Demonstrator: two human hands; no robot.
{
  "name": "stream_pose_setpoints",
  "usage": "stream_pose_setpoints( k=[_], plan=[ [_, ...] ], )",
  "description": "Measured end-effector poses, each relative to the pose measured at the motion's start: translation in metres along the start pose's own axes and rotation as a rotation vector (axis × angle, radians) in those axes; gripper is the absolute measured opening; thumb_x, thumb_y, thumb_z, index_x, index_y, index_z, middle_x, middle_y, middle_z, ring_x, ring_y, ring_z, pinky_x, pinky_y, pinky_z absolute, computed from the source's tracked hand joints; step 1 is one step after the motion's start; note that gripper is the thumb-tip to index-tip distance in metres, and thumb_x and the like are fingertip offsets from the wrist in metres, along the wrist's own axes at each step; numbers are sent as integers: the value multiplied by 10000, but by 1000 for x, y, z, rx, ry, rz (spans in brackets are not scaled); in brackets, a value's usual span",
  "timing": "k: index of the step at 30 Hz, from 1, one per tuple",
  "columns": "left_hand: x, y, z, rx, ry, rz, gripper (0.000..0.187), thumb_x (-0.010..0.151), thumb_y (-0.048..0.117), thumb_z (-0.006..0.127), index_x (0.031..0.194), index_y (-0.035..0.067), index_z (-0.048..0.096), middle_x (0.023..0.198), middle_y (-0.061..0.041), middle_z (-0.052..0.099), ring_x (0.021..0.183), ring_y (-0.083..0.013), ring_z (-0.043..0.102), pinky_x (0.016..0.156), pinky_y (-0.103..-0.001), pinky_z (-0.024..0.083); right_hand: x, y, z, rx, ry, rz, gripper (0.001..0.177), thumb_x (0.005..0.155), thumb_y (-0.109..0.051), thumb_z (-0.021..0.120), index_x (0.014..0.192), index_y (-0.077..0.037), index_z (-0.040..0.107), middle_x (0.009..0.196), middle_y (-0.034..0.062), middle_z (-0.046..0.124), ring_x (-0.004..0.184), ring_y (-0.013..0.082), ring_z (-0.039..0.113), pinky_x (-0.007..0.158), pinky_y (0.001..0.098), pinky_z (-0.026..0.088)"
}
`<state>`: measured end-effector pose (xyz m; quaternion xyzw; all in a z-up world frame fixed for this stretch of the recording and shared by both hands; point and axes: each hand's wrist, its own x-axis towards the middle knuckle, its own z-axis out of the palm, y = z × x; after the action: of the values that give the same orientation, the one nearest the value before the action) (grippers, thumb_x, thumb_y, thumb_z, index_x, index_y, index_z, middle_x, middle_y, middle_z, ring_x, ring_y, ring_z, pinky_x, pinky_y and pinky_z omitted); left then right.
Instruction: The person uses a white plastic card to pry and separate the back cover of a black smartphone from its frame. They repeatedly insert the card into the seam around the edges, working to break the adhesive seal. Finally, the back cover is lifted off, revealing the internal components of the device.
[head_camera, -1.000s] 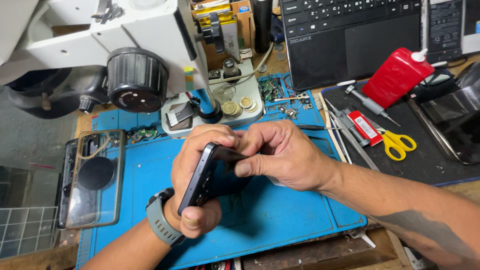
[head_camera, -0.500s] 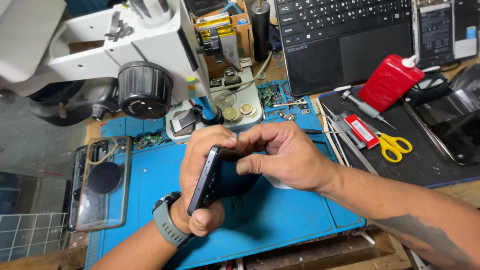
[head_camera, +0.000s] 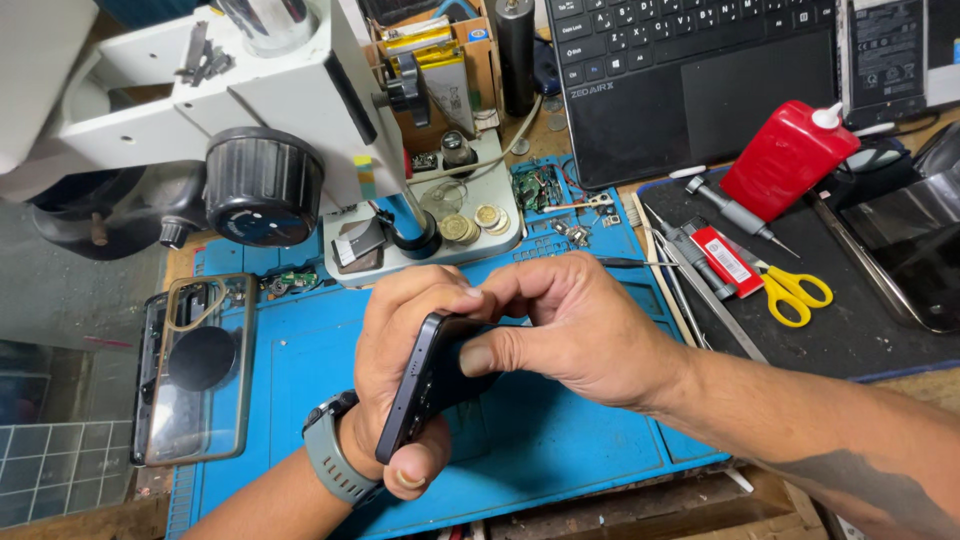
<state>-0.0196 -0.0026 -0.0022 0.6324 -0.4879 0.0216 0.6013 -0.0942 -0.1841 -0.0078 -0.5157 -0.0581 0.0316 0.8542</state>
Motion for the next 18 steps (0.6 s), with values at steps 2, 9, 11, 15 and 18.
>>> stream_pose_setpoints(
  k=[2,9,11,15,18],
  plan=[
    [0,-1,1,11,0,-5,1093,820,968,299,1139,-35,594,1096,-191,557,978,-289,660,904,-418,576,-1,0,2,-17,26,0,168,873,49,801,1026,14,741,934,50,738,882,115,672,804,279,556],
    [-2,-4,9,26,92,-12,1049,824,957,297,1069,-24,577,1042,-182,587,935,-273,665,866,-407,589,-3,5,4,52,9,-7,121,903,26,777,1007,0,722,952,40,734,910,97,674,840,258,556],
    [-2,-1,12,22,110,-35,1041,829,953,289,1055,-22,577,1036,-182,597,922,-271,673,852,-399,598,-4,6,3,63,-3,-18,117,914,30,774,1013,0,719,965,37,729,922,92,665,851,254,549],
    [-1,1,11,19,113,-56,1024,846,938,296,1049,-25,580,1023,-187,599,922,-279,674,857,-410,599,-2,8,-1,50,-9,-14,120,909,27,772,1011,-5,717,966,31,729,914,87,664,839,255,551],
    [1,0,12,4,112,-57,1013,856,925,303,1049,-29,583,1029,-191,600,912,-279,677,840,-406,603,-3,7,-3,69,-15,-5,125,908,25,778,1012,-5,715,965,27,725,911,84,659,837,249,541]
  ],
)
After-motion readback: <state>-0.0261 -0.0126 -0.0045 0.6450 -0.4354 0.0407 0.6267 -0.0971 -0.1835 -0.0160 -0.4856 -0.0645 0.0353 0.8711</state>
